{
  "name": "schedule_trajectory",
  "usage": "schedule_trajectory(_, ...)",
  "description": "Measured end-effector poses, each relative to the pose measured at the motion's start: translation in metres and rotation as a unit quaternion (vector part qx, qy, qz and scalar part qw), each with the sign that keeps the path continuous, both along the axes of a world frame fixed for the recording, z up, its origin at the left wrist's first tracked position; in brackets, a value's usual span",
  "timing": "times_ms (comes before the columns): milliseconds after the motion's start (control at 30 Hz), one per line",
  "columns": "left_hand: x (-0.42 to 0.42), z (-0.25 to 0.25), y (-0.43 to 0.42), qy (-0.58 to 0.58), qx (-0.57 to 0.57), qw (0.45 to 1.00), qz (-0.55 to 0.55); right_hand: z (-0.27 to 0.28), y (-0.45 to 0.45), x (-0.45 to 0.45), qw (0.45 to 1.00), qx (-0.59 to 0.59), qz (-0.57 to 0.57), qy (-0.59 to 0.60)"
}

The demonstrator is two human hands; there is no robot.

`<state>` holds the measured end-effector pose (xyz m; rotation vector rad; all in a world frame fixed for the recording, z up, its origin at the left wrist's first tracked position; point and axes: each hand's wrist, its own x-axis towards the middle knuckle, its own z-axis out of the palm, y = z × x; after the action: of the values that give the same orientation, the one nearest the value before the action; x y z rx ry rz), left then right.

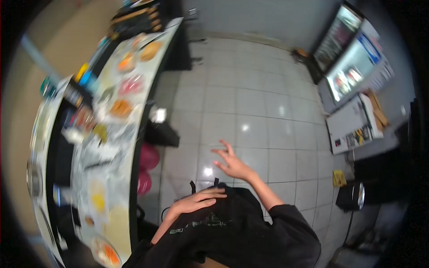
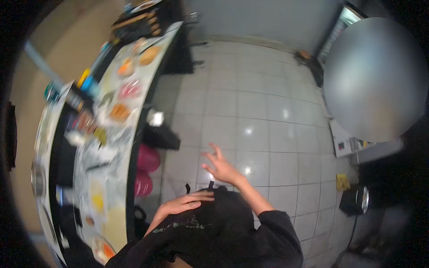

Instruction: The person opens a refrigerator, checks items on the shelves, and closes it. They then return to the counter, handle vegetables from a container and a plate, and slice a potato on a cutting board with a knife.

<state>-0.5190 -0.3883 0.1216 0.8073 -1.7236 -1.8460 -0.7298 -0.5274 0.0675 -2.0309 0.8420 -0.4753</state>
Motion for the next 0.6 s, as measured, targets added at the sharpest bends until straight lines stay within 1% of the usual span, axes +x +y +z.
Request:
schedule_trajectory(33,-0.024,-0.002,-0.028,0.028,0.06,0.996,-0.051,0.0,-0.011,-0.027,0.999,-0.013,-0.032,-0.004)
schedule_trajectory(67,-0.04,-0.009,-0.051,0.026,0.053,0.995,-0.077,0.001,-0.021,-0.048,0.998,0.008,-0.058,-0.014)
schedule_trajectory(100,-0.051,-0.02,-0.07,-0.001,0.09,0.992,-0.093,0.001,-0.028,-0.068,0.996,0.031,-0.079,-0.023)
schedule_trajectory(133,-0.059,-0.026,-0.087,-0.029,0.127,0.986,-0.105,-0.002,-0.035,-0.082,0.995,0.027,-0.096,-0.021)
schedule_trajectory(167,-0.068,-0.029,-0.103,-0.028,0.12,0.985,-0.118,-0.004,-0.045,-0.096,0.992,0.007,-0.118,-0.03)
schedule_trajectory(233,-0.084,-0.028,-0.137,-0.085,0.051,0.994,-0.048,-0.004,-0.078,-0.124,0.988,-0.019,-0.146,-0.039)
schedule_trajectory(267,-0.093,-0.024,-0.153,-0.069,0.064,0.995,-0.027,-0.002,-0.096,-0.136,0.987,-0.003,-0.154,-0.044)
schedule_trajectory(300,-0.102,-0.023,-0.171,-0.07,0.061,0.995,-0.034,0.001,-0.114,-0.146,0.986,0.012,-0.161,-0.049)
schedule_trajectory(367,-0.121,-0.022,-0.209,-0.046,0.099,0.986,-0.127,0.003,-0.166,-0.17,0.983,0.014,-0.172,-0.058)
schedule_trajectory(400,-0.135,-0.013,-0.232,-0.043,0.125,0.985,-0.112,0.002,-0.195,-0.183,0.982,-0.004,-0.175,-0.065)
schedule_trajectory(433,-0.143,-0.019,-0.258,-0.045,0.125,0.984,-0.121,0.004,-0.225,-0.195,0.981,-0.022,-0.178,-0.073)
schedule_trajectory(467,-0.15,-0.027,-0.288,-0.055,0.128,0.984,-0.112,0.011,-0.253,-0.209,0.979,-0.015,-0.198,-0.056)
schedule_trajectory(533,-0.166,-0.052,-0.363,-0.066,0.122,0.984,-0.111,-0.002,-0.311,-0.241,0.973,-0.046,-0.222,-0.037)
schedule_trajectory(567,-0.176,-0.068,-0.404,-0.108,0.082,0.985,-0.104,-0.006,-0.336,-0.255,0.968,-0.068,-0.24,-0.02)
schedule_trajectory(600,-0.185,-0.077,-0.445,-0.147,0.039,0.984,-0.096,-0.006,-0.359,-0.269,0.963,-0.049,-0.262,-0.022)
